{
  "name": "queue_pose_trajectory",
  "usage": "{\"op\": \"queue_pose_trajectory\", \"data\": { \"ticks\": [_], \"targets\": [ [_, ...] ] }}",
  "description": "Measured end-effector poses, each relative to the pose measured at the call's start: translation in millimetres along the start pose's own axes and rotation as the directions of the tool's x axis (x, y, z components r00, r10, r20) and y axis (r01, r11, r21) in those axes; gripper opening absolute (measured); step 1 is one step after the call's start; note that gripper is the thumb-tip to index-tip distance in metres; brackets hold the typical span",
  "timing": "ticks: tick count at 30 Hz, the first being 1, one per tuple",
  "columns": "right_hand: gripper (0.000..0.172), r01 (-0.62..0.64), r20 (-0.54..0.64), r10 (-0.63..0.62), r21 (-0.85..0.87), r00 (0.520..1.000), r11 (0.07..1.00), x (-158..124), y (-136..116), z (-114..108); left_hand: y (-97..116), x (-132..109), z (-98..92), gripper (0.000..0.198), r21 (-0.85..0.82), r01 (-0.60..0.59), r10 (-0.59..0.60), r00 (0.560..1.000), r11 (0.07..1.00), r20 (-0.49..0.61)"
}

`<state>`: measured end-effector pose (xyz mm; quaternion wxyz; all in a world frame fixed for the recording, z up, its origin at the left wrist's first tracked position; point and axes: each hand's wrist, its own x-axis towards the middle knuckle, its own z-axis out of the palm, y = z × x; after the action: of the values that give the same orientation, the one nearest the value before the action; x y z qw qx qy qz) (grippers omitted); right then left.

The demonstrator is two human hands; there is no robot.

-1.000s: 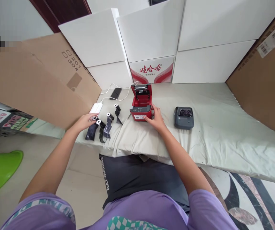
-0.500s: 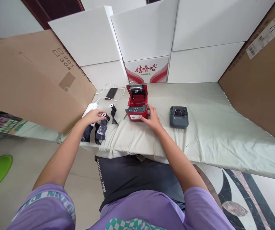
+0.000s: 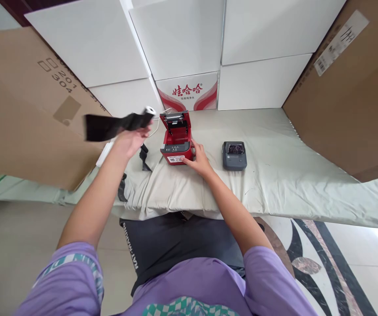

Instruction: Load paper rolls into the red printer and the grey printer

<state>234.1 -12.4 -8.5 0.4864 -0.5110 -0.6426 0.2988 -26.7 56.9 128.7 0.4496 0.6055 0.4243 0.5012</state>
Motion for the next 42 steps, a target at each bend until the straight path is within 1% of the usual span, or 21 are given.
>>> {"op": "queue_pose_trajectory", "data": {
  "ticks": [2,4,6,8,10,12,14,15,18,21,25,29,31,32,33,34,36,38,39,40,42],
  "targets": [
    [0.1,0.01,0.003,-0.01,-0.004,1.0,1.0,0.6,2.1,0.8,-20.5,11.2,20.8,0.041,0.075,0.004,-0.009,0.998,0.997,0.067],
    [0.099,0.024,0.005,-0.023,-0.017,1.0,1.0,1.8,5.6,2.0,-38.9,20.6,34.5,0.046,0.144,0.023,-0.045,0.987,0.989,0.152],
    [0.097,0.034,0.003,-0.034,-0.024,0.999,0.999,2.9,9.2,3.3,-51.3,27.8,41.3,0.049,0.229,0.033,-0.084,0.973,0.973,0.217],
    [0.097,0.039,-0.003,-0.039,-0.013,0.999,0.999,3.4,11.4,4.2,-57.0,33.6,43.3,0.047,0.331,-0.011,-0.075,0.966,0.944,0.246],
    [0.098,0.042,-0.009,-0.042,0.003,0.999,0.999,3.3,11.4,4.5,-57.3,38.9,42.5,0.041,0.471,-0.098,-0.027,0.967,0.877,0.252],
    [0.099,0.034,-0.01,-0.034,0.014,0.999,0.999,2.6,9.6,4.3,-54.9,44.2,40.8,0.038,0.627,-0.162,0.016,0.973,0.762,0.231],
    [0.099,0.023,-0.019,-0.023,0.021,1.0,1.0,1.8,7.2,3.8,-52.1,49.5,39.5,0.037,0.745,-0.171,0.005,0.976,0.644,0.22],
    [0.099,0.02,-0.024,-0.019,0.025,1.0,0.999,1.3,6.2,3.6,-50.9,51.9,39.2,0.036,0.778,-0.172,-0.022,0.972,0.604,0.232],
    [0.101,0.007,-0.024,-0.006,0.043,1.0,0.999,0.5,4.0,2.8,-48.6,57.7,40.2,0.033,0.817,-0.202,-0.099,0.949,0.54,0.3],
    [0.102,-0.011,-0.01,0.011,0.063,1.0,0.998,0.5,3.1,2.4,-46.0,60.6,45.1,0.031,0.856,-0.256,-0.105,0.937,0.449,0.334],
    [0.102,0.007,-0.013,-0.006,0.056,1.0,0.998,1.4,3.6,2.5,-39.0,62.4,58.9,0.022,0.887,-0.349,-0.125,0.908,0.303,0.4],
    [0.104,0.018,-0.007,-0.017,0.042,1.0,0.999,2.2,6.0,2.7,-24.9,60.1,69.1,0.016,0.911,-0.36,-0.213,0.892,0.2,0.399],
    [0.103,0.012,-0.004,-0.011,0.049,1.0,0.999,2.1,6.9,2.8,-14.5,53.0,67.7,0.016,0.906,-0.356,-0.243,0.881,0.229,0.407],
    [0.103,0.006,-0.004,-0.006,0.055,1.0,0.998,2.0,7.1,2.9,-8.8,47.5,65.8,0.018,0.9,-0.342,-0.241,0.881,0.271,0.408],
    [0.102,0.002,-0.006,-0.002,0.06,1.0,0.998,1.8,7.1,3.0,-3.2,41.2,63.6,0.022,0.891,-0.322,-0.211,0.893,0.32,0.398],
    [0.101,0.001,-0.008,-0.001,0.062,1.0,0.998,1.8,6.9,3.1,2.0,34.5,61.7,0.026,0.881,-0.299,-0.146,0.917,0.367,0.372],
    [0.1,0.008,-0.01,-0.008,0.06,1.0,0.998,1.8,6.0,3.1,9.7,23.2,60.0,0.033,0.858,-0.281,0.05,0.956,0.429,0.288],
    [0.1,0.016,-0.01,-0.016,0.056,1.0,0.998,1.9,4.6,2.9,12.4,18.8,61.8,0.039,0.846,-0.313,0.218,0.946,0.432,0.239],
    [0.101,0.016,-0.008,-0.016,0.055,1.0,0.998,1.9,4.0,2.6,11.7,19.5,63.5,0.043,0.845,-0.334,0.258,0.935,0.418,0.242],
    [0.101,0.011,-0.004,-0.011,0.053,1.0,0.999,1.8,3.4,2.3,10.1,21.9,65.3,0.048,0.847,-0.349,0.266,0.929,0.401,0.256],
    [0.101,-0.001,0.0,0.001,0.049,1.0,0.999,1.3,2.7,1.5,5.9,28.6,68.1,0.055,0.858,-0.357,0.237,0.929,0.369,0.285]
  ]
}}
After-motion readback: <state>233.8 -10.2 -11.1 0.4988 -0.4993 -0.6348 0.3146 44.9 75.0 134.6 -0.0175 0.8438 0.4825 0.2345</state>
